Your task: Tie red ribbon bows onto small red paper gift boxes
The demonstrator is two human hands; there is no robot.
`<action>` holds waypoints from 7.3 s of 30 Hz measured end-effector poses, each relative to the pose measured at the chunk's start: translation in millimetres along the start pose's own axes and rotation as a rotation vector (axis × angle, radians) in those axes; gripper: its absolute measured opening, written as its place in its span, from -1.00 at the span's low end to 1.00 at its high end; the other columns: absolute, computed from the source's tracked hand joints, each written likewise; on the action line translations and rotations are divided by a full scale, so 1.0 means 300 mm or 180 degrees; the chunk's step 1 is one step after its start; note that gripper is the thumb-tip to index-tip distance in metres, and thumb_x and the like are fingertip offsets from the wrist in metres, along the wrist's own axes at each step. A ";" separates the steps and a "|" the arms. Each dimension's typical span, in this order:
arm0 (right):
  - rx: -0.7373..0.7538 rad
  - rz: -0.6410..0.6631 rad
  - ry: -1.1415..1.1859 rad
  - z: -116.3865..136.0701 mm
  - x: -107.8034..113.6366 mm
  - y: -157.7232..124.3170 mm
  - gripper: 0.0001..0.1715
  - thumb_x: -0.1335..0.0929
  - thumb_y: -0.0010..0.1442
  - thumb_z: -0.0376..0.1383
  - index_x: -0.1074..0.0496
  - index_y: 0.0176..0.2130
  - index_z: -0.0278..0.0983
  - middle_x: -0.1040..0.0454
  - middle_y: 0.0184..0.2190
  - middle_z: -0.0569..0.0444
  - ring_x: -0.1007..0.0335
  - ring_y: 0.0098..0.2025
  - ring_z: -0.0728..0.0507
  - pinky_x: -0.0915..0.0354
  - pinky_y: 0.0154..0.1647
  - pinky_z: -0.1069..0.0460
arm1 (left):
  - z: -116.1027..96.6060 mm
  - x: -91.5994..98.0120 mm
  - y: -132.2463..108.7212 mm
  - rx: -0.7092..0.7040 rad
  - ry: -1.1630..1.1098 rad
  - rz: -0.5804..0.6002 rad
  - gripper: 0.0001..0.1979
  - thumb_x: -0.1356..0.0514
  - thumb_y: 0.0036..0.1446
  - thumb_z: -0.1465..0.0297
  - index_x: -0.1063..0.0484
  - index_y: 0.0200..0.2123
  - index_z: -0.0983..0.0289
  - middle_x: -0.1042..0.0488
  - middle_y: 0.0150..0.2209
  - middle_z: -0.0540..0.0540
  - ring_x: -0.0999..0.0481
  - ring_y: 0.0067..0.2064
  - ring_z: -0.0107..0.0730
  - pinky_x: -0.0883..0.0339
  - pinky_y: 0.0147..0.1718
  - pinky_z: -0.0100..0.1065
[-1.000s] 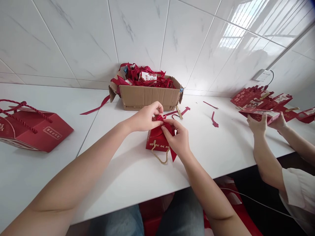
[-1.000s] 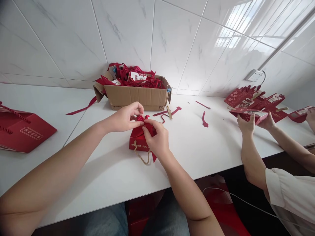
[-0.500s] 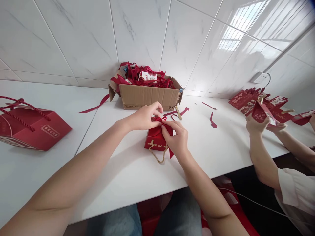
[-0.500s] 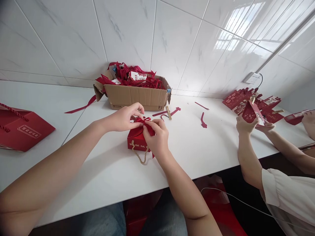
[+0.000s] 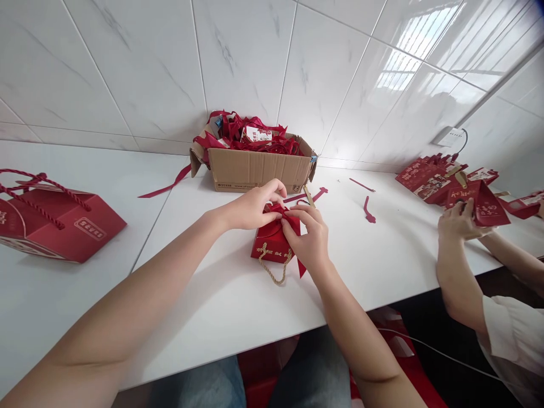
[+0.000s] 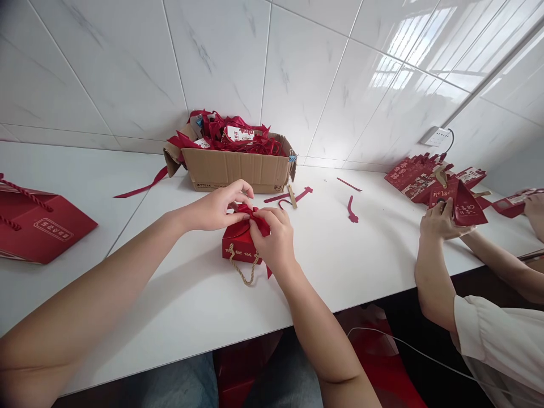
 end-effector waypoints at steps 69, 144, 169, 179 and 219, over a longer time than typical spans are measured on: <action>-0.1979 0.1075 0.1727 -0.110 -0.080 -0.039 -0.71 -0.40 0.11 -0.06 -0.61 -0.23 -0.13 -0.31 0.19 -0.01 0.09 0.38 -0.24 -0.24 0.19 -0.16 | 0.016 0.020 -0.013 0.0466 0.0907 0.0038 -0.78 -0.11 0.11 0.24 -0.49 -0.36 0.22 -0.53 -0.29 0.05 -0.46 -0.35 -0.32 -0.28 -0.43 -0.35; 0.0481 0.1486 0.0636 -0.044 -0.030 0.053 -0.62 -0.16 0.28 -0.38 -0.49 -0.12 -0.16 -0.31 -0.43 0.07 -0.26 -0.38 -0.07 -0.29 -0.33 -0.02 | 0.003 0.030 0.007 -0.0218 0.1013 -0.0029 -0.75 -0.08 -0.01 0.46 -0.56 -0.32 0.21 -0.47 -0.35 0.04 -0.40 -0.36 -0.43 -0.22 -0.46 -0.45; 0.0651 0.1442 0.0464 -0.016 -0.028 0.041 -0.62 -0.19 0.17 -0.46 -0.48 -0.15 -0.18 -0.36 -0.46 0.10 -0.22 -0.46 -0.04 -0.26 -0.42 0.01 | 0.026 0.026 -0.005 0.0033 0.0531 0.0204 -0.87 -0.13 0.08 0.33 -0.46 -0.39 0.22 -0.51 -0.31 0.01 -0.46 -0.33 -0.40 -0.31 -0.40 -0.41; 0.0686 0.1489 0.0521 -0.013 -0.030 0.039 -0.60 -0.20 0.15 -0.48 -0.48 -0.12 -0.21 -0.40 -0.44 0.09 -0.22 -0.46 -0.03 -0.23 -0.43 0.02 | 0.028 0.035 0.003 0.0211 0.0572 -0.0176 -0.88 -0.10 0.09 0.36 -0.28 -0.47 0.24 -0.41 -0.48 -0.03 -0.28 -0.50 -0.49 -0.17 -0.53 -0.42; 0.0667 0.1595 0.0471 -0.017 -0.026 0.040 -0.71 -0.23 0.22 -0.42 -0.48 -0.14 -0.26 -0.42 -0.48 0.11 -0.19 -0.51 0.03 -0.21 -0.47 0.09 | 0.037 0.027 -0.004 0.0022 0.0618 0.0429 -0.78 -0.13 0.16 0.22 -0.50 -0.31 0.20 -0.46 -0.20 0.03 -0.44 -0.20 -0.36 -0.29 -0.27 -0.37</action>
Point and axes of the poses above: each hand's wrist, its own y-axis towards the middle knuckle, its own x-axis out of the back of the hand, z = x × y, the point moved 8 cm from there along y, towards the middle knuckle
